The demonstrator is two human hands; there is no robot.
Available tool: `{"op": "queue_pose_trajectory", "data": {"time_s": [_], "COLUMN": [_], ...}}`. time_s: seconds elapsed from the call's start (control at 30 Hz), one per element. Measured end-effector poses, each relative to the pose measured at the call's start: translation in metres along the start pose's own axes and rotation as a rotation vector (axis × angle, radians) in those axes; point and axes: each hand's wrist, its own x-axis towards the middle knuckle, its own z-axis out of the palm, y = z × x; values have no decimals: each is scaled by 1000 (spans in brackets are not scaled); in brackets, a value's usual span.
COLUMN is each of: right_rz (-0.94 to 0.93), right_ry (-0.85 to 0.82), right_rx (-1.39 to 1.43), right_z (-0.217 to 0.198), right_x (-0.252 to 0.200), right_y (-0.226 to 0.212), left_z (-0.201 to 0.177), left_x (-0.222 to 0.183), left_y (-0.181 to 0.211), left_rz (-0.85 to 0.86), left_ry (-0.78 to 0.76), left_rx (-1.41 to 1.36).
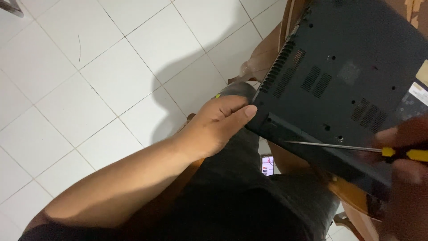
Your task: Using a screwdriver to remove screws from the bottom panel of a laptop.
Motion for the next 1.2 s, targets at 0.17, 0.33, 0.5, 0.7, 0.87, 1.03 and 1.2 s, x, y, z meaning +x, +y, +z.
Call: {"op": "queue_pose_trajectory", "data": {"time_s": [0.17,0.33,0.5,0.7,0.87,1.03,1.2], "right_rz": [97,-19,-38,-132,-190,-72,-200], "right_ry": [117,76,-4,68,15,13,-4], "right_rx": [278,330,260,383,312,258,284], "right_z": [10,17,13,33,31,28,25], "right_x": [11,30,38,39,38,36,34], "right_y": [-26,-24,-38,-16,11,-8,-5], "left_z": [0,-1,-3,-3,-4,-7,-7], "left_x": [-5,-3,1,2,5,-4,-6], "left_y": [26,22,4,5,2,35,38], "left_rz": [-39,-138,-137,-66,-45,-159,-139], "left_ry": [-93,-96,-113,-151,-167,-132,-152], "left_rx": [-33,-212,-365,-361,-263,-44,-102]}}
